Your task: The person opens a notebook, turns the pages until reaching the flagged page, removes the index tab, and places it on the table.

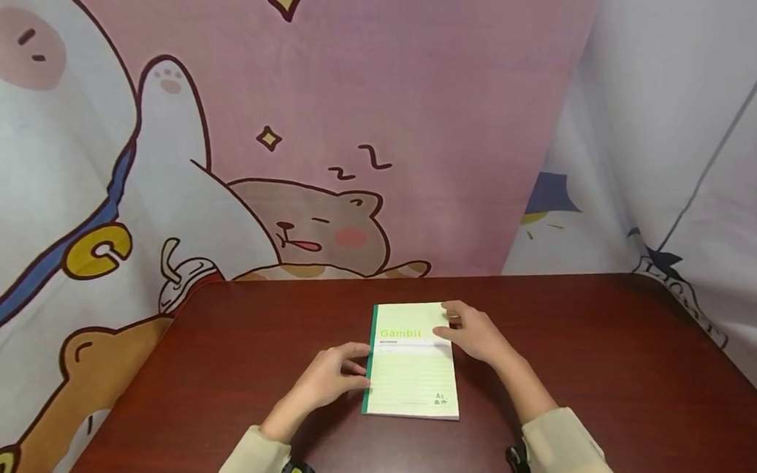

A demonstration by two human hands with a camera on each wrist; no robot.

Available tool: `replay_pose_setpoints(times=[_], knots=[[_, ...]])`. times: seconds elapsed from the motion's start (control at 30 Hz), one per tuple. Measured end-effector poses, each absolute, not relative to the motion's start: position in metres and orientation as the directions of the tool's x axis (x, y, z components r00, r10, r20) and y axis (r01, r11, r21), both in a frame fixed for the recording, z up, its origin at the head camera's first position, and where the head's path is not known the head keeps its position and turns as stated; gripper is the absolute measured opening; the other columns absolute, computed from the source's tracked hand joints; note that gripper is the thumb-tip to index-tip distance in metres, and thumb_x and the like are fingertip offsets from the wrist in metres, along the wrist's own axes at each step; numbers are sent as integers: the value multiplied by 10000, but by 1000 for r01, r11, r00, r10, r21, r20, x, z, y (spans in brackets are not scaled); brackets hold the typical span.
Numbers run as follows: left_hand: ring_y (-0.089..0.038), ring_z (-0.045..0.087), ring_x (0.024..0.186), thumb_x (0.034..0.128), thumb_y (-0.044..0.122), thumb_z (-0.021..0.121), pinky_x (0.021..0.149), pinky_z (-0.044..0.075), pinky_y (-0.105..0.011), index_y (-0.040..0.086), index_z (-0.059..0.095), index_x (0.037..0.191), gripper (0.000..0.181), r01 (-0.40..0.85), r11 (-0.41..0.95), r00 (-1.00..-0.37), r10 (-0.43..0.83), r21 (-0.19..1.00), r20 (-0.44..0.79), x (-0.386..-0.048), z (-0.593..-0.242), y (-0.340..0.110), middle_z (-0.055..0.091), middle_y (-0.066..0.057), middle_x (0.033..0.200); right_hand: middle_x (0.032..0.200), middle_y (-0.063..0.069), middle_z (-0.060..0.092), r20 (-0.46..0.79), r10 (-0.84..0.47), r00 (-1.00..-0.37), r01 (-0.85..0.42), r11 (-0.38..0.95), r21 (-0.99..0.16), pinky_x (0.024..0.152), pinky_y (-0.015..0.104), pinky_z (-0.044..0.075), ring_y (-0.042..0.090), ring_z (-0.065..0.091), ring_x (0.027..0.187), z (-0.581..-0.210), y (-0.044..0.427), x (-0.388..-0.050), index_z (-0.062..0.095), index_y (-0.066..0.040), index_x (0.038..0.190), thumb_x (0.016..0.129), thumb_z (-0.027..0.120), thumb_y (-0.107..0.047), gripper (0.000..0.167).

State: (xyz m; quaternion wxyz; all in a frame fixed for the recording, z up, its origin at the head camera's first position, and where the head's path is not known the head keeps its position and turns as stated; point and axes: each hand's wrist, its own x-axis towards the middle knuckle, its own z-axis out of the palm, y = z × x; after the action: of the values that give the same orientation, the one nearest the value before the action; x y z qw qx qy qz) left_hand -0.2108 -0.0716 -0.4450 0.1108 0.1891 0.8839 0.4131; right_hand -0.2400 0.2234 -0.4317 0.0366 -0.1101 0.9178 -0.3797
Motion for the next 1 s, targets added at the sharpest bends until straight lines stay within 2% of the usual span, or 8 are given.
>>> replay_pose_setpoints(times=[0.5, 0.73, 1.0], knots=[[-257, 693, 1020, 881, 136, 760, 617, 522, -264, 59, 593, 1353, 506, 237, 587, -904, 424, 774, -46, -210, -444, -69, 676, -132, 1253, 1392, 304, 539, 62, -183, -981, -170, 669, -723, 969, 529, 524, 439, 567, 1253, -427, 222, -242, 456, 52, 1429, 989, 626, -224, 546], [-259, 691, 1036, 880, 153, 765, 642, 520, -271, 82, 606, 1341, 493, 228, 583, -900, 432, 780, -60, -206, -444, -67, 695, -133, 1208, 1350, 258, 591, 146, -87, -985, -168, 640, -750, 857, 422, 573, 407, 615, 1179, -420, 218, -240, 534, 18, 1383, 984, 615, -118, 429], [-257, 697, 1035, 875, 164, 768, 671, 524, -269, 87, 613, 1335, 492, 236, 584, -903, 428, 776, -48, -206, -444, -66, 704, -135, 1197, 1291, 315, 598, 125, -33, -992, -125, 486, -865, 820, 386, 607, 360, 683, 1048, -411, 214, -243, 473, 71, 1402, 971, 604, -24, 460]])
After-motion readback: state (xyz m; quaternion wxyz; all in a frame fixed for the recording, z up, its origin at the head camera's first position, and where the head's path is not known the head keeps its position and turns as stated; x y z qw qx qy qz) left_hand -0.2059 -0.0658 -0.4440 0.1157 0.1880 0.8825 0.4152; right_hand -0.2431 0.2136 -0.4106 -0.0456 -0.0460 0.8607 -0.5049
